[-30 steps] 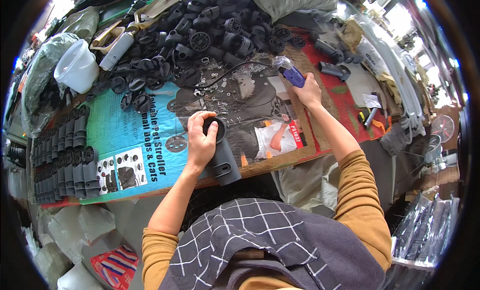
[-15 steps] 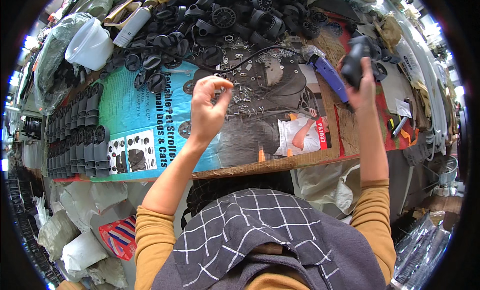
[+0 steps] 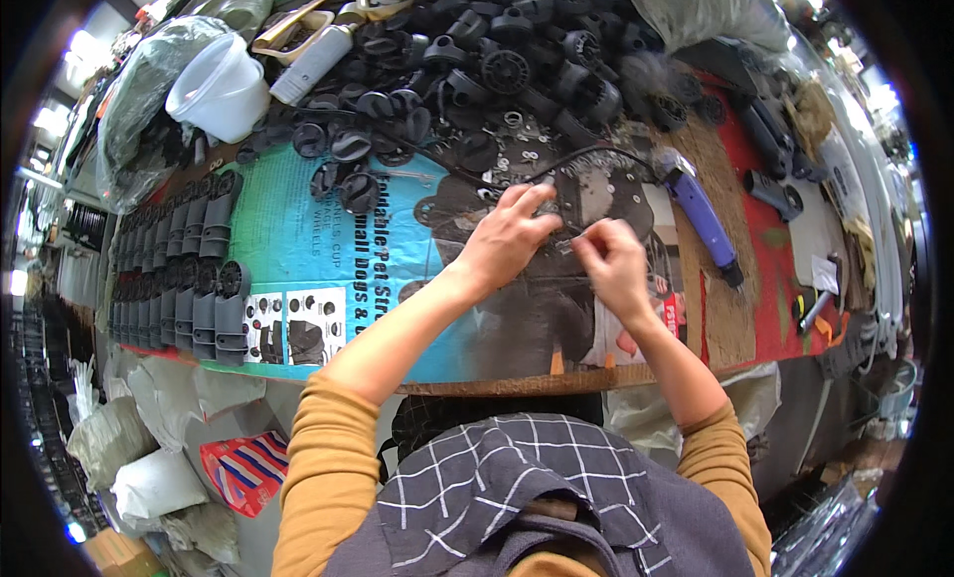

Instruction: The person assembles small wheels by inserting springs and rubber rings into plastic housings, then uses a heat gun to apply heat to the components. The person repeats this process for multiple wheel units on a cluttered workbench.

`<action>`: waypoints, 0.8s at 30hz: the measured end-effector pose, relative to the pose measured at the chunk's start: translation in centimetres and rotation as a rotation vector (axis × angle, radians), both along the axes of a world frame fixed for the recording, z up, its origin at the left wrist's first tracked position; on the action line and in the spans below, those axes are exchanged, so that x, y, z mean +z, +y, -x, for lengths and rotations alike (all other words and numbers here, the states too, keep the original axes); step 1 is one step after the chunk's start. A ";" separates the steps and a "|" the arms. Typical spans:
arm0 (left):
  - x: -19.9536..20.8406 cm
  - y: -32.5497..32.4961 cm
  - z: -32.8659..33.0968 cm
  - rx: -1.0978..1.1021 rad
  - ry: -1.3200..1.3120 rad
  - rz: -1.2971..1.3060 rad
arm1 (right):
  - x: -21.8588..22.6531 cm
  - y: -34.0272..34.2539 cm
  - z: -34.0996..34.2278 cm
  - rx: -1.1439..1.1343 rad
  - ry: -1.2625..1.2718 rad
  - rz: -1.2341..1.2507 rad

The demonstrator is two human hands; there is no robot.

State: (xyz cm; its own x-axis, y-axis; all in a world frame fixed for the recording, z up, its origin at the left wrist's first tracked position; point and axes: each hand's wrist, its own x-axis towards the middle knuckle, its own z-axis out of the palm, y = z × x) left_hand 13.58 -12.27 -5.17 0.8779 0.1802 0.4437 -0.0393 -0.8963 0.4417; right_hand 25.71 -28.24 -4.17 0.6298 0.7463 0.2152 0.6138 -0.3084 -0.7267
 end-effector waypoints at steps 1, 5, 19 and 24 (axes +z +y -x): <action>0.1 0.4 -1.1 0.046 0.010 -0.099 | 0.4 0.2 -0.7 -0.032 -0.063 -0.048; 1.0 1.9 -1.9 0.090 -0.153 -0.162 | 0.7 0.2 -0.8 -0.042 0.121 -0.107; 4.9 13.2 32.8 1.192 0.608 0.065 | -1.8 5.1 5.3 0.504 1.148 -0.044; 8.0 5.9 24.5 0.795 0.411 0.378 | -1.1 6.9 1.3 0.301 0.845 -0.316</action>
